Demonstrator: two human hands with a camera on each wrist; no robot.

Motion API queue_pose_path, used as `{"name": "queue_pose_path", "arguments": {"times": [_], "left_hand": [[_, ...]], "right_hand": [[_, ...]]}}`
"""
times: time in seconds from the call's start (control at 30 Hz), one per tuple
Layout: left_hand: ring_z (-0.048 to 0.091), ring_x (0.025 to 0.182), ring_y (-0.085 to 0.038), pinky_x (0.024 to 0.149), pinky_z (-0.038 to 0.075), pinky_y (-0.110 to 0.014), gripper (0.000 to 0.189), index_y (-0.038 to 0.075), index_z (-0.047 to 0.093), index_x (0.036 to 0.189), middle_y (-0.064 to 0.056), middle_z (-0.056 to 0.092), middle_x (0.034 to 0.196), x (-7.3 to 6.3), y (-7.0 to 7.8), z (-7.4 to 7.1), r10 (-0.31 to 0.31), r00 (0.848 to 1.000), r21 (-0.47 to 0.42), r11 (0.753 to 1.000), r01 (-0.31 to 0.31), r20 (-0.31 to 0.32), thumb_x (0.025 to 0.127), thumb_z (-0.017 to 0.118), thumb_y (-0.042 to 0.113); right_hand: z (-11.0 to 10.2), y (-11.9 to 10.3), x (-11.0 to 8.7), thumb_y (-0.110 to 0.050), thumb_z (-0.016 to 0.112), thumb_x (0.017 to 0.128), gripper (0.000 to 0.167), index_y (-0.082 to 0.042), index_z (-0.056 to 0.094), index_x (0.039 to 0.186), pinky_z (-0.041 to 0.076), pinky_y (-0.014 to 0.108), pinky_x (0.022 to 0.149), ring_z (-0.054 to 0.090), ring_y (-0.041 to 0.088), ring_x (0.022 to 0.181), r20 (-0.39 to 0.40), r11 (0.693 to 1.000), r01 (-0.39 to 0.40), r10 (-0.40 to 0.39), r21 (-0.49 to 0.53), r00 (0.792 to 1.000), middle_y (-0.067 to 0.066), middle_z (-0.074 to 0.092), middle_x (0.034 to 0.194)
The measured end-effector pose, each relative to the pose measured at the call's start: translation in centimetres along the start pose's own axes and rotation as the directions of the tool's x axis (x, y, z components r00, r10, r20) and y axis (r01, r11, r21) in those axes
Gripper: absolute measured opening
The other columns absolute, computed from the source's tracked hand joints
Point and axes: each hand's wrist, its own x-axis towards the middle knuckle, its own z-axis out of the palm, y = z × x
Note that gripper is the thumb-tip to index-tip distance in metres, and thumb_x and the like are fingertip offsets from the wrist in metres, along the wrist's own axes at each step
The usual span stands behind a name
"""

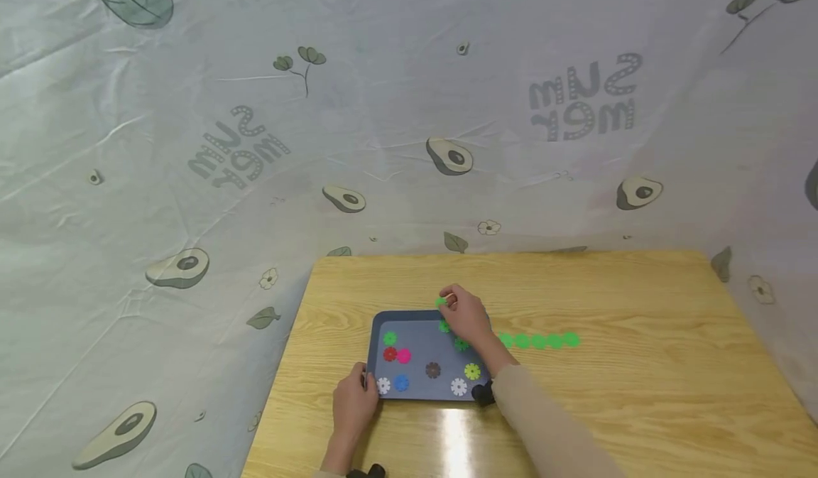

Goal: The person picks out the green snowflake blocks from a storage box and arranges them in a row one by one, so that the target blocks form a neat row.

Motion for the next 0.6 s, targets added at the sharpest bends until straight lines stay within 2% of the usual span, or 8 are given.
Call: {"name": "queue_pose_path", "arguments": {"times": [0.27,0.43,0.6], "left_hand": [[0.051,0.052,-0.011,0.049,0.042,-0.033,0.008,0.005,0.071,0.1,0.0,0.063,0.067,0.0,0.0,0.0,-0.018,1.0,-0.007,1.0,0.019,0.007,0.093,0.07,0.009],[0.049,0.051,-0.01,0.048,0.041,-0.032,0.009,0.004,0.071,0.101,0.0,0.063,0.067,0.0,0.2,-0.2,-0.025,1.0,-0.013,1.0,0.025,0.019,0.094,0.069,0.009],[0.049,0.051,-0.009,0.047,0.041,-0.032,0.008,0.003,0.071,0.101,-0.001,0.063,0.067,0.1,0.4,-0.4,-0.02,0.999,-0.017,1.0,0.02,0.027,0.094,0.068,0.008]], "right_hand": [[-5.7,1.8,-0.6,-0.012,0.066,0.101,0.023,-0.002,0.065,0.122,0.049,0.041,0.077,0.06,0.023,0.087,-0.069,0.999,-0.027,0.024,-0.035,0.997,0.01,0.064,0.099],[-9.1,4.6,-1.6,-0.016,0.062,0.104,0.026,-0.001,0.064,0.125,0.048,0.042,0.079,0.061,0.025,0.09,-0.113,0.996,-0.044,0.035,-0.078,0.993,0.012,0.064,0.103],[-12.7,7.6,-3.6,-0.022,0.059,0.106,0.032,0.001,0.062,0.128,0.049,0.043,0.078,0.062,0.029,0.093,-0.149,0.989,-0.076,0.057,-0.125,0.987,0.015,0.064,0.106]]}}
